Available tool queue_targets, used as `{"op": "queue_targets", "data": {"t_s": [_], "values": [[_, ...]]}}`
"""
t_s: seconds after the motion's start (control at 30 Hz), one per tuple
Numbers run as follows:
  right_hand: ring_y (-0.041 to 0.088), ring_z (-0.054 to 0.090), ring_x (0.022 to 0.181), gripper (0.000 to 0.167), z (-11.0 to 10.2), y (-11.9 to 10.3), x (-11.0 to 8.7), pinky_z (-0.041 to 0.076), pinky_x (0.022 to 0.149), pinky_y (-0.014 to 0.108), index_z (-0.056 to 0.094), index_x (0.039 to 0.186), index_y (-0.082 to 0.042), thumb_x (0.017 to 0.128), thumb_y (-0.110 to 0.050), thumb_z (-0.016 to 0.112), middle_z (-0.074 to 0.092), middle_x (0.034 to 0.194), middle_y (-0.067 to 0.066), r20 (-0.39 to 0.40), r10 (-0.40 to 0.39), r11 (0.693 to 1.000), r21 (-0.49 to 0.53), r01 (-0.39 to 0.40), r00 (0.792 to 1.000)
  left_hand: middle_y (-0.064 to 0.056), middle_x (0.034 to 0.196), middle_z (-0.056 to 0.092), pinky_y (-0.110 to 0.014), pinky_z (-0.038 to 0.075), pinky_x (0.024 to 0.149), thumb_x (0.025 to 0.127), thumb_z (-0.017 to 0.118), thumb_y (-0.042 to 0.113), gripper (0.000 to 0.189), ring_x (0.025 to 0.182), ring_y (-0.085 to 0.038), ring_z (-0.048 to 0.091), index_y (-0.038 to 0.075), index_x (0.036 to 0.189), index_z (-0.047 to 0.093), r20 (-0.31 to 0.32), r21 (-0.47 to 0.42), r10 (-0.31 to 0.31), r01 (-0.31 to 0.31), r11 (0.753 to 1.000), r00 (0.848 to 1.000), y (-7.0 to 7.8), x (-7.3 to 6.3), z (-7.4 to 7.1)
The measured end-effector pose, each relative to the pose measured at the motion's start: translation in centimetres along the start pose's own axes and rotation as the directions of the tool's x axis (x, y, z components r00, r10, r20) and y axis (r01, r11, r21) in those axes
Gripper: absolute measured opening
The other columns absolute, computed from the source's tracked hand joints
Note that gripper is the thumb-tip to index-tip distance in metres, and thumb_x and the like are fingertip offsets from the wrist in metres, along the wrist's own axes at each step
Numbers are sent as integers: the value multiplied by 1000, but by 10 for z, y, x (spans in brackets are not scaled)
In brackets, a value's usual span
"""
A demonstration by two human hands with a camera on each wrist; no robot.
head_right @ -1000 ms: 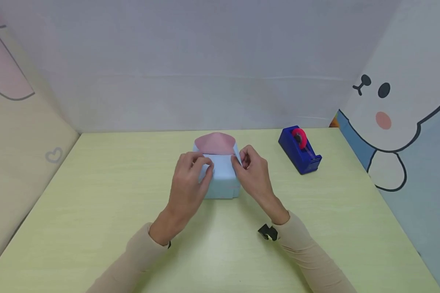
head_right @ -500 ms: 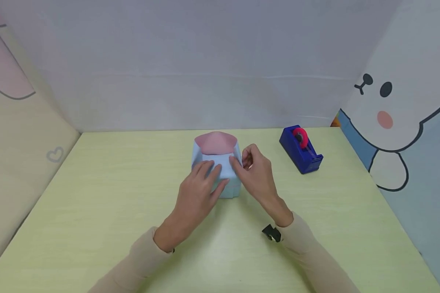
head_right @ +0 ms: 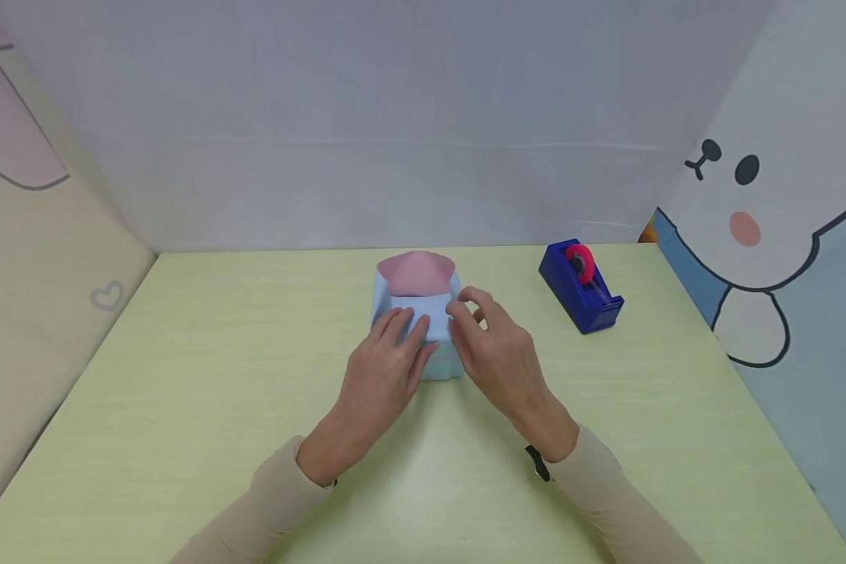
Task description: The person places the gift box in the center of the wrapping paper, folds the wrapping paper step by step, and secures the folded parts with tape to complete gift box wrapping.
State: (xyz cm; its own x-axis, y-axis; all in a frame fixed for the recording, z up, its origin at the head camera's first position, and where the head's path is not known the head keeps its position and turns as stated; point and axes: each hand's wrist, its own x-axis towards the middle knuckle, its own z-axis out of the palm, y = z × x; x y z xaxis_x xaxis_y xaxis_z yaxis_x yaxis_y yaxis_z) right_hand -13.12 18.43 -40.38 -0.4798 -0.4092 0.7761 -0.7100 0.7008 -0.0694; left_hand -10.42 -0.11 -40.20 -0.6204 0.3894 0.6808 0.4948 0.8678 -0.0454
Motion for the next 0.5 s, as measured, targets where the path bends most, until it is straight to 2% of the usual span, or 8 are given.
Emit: {"op": "queue_targets", "data": {"t_s": [0.13, 0.23, 0.3, 0.33, 0.43, 0.5], "values": [[30, 67, 76, 38, -3, 0, -1, 55, 52, 36, 66, 117, -4, 82, 5, 79, 65, 127, 16, 35, -92, 995, -32, 93, 995, -15, 110, 70, -31, 54, 94, 90, 82, 24, 32, 106, -29, 65, 4, 114, 75, -12, 25, 15, -15, 1000, 1000, 0, 0, 1], [31, 64, 76, 35, -4, 0, -3, 51, 47, 34, 67, 121, -4, 87, 1, 75, 64, 135, 14, 66, -138, 989, -46, 141, 988, -15, 110, 71, -32, 53, 96, 90, 82, 23, 32, 106, -30, 66, 3, 114, 75, -10, 34, 24, -24, 999, 1000, 1, 0, 1], [32, 65, 78, 26, -4, 0, -4, 52, 48, 34, 67, 124, -1, 99, -8, 64, 64, 136, 15, 93, -153, 985, -64, 159, 984, -16, 109, 70, -33, 52, 98, 90, 82, 22, 32, 106, -32, 66, 2, 114, 74, -1, 37, 29, -29, 999, 1000, 1, 1, 0], [33, 67, 79, 27, -4, -1, -4, 53, 49, 34, 68, 125, 0, 104, -14, 58, 65, 135, 15, 107, -153, 984, -74, 162, 982, -17, 109, 70, -35, 52, 100, 90, 81, 22, 32, 107, -32, 65, 1, 114, 74, 7, 37, 32, -32, 999, 999, 1, 1, 0], [34, 69, 83, 49, -2, -3, -5, 59, 59, 38, 68, 127, 3, 113, -32, 36, 67, 131, 19, 154, -128, 983, -112, 146, 980, -18, 107, 68, -41, 47, 107, 91, 80, 21, 33, 107, -32, 64, 0, 115, 71, 39, 35, 38, -39, 999, 999, 2, 1, -1], [36, 70, 86, 59, 0, -4, -5, 61, 64, 40, 68, 126, 5, 114, -37, 29, 68, 128, 22, 166, -111, 983, -130, 133, 980, -18, 106, 67, -44, 44, 110, 92, 79, 21, 34, 108, -32, 63, -1, 116, 70, 60, 34, 41, -43, 999, 997, 2, 2, -1]]}}
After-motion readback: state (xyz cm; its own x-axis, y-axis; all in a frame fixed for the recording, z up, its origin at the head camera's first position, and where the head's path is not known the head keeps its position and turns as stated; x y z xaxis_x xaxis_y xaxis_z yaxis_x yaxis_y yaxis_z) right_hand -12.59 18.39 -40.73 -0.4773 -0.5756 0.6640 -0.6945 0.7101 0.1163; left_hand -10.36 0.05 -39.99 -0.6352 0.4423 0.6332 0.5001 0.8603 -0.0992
